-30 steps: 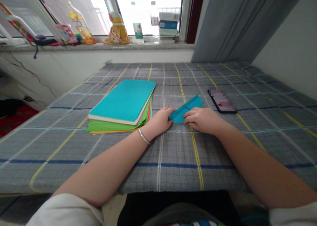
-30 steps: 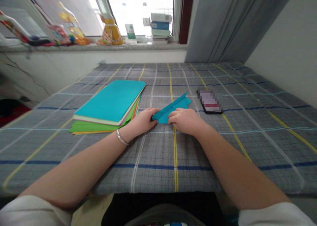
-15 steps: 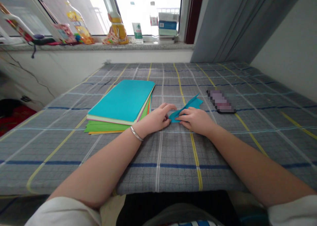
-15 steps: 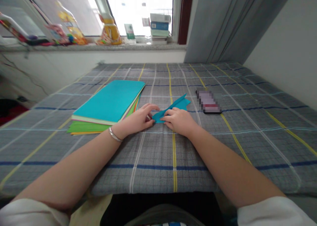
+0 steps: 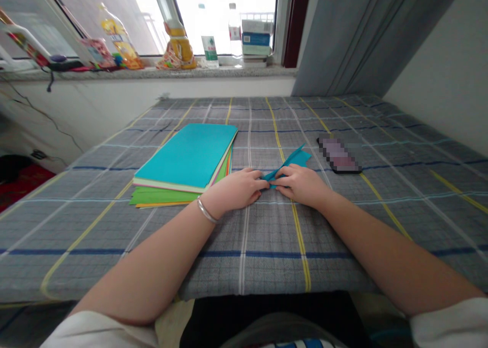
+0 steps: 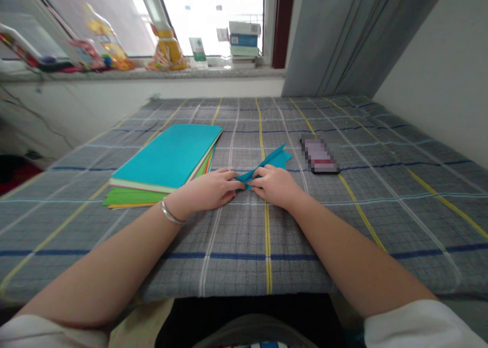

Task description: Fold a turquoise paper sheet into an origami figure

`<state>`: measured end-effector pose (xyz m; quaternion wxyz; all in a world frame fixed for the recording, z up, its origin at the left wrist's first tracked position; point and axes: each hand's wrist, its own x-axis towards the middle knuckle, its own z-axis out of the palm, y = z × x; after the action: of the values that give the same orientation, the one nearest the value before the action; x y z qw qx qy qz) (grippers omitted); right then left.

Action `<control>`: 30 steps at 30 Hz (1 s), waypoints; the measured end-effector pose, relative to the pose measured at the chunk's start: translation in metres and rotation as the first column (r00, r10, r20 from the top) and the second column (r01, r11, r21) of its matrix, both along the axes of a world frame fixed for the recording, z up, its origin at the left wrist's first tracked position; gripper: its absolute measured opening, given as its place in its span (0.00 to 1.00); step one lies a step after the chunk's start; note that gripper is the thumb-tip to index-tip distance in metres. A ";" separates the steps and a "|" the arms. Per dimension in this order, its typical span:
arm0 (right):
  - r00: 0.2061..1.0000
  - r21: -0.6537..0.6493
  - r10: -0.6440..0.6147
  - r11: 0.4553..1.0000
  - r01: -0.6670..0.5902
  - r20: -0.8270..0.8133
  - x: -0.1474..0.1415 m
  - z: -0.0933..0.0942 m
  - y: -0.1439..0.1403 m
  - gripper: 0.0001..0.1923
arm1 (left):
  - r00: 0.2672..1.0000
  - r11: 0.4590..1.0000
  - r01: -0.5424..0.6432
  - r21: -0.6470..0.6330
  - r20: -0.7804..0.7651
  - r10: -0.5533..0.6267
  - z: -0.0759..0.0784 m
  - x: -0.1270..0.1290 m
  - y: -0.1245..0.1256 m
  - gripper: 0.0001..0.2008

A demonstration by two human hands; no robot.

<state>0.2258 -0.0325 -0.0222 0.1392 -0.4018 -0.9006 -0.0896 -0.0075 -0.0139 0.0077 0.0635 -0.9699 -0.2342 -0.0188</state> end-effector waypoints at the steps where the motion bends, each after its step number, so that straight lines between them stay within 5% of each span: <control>1: 1.000 -0.001 0.000 1.000 0.000 0.004 0.000 0.000 0.000 0.12 | 1.000 1.000 0.002 0.009 -0.009 -0.002 0.000 0.000 0.001 0.13; 18: 1.000 -0.019 -0.003 1.000 0.002 -0.021 0.001 0.001 -0.001 0.12 | 0.998 0.995 -0.049 0.083 -0.043 0.053 0.009 -0.001 -0.010 0.11; 30: 1.000 -0.052 -0.014 0.999 0.013 -0.010 0.001 0.006 -0.003 0.11 | 0.997 0.989 -0.025 -0.146 0.068 0.035 0.011 -0.008 0.009 0.10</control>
<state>0.2264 -0.0353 -0.0158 0.1328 -0.4117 -0.8992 -0.0651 -0.0155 -0.0051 0.0191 -0.0154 -0.9671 -0.2516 -0.0351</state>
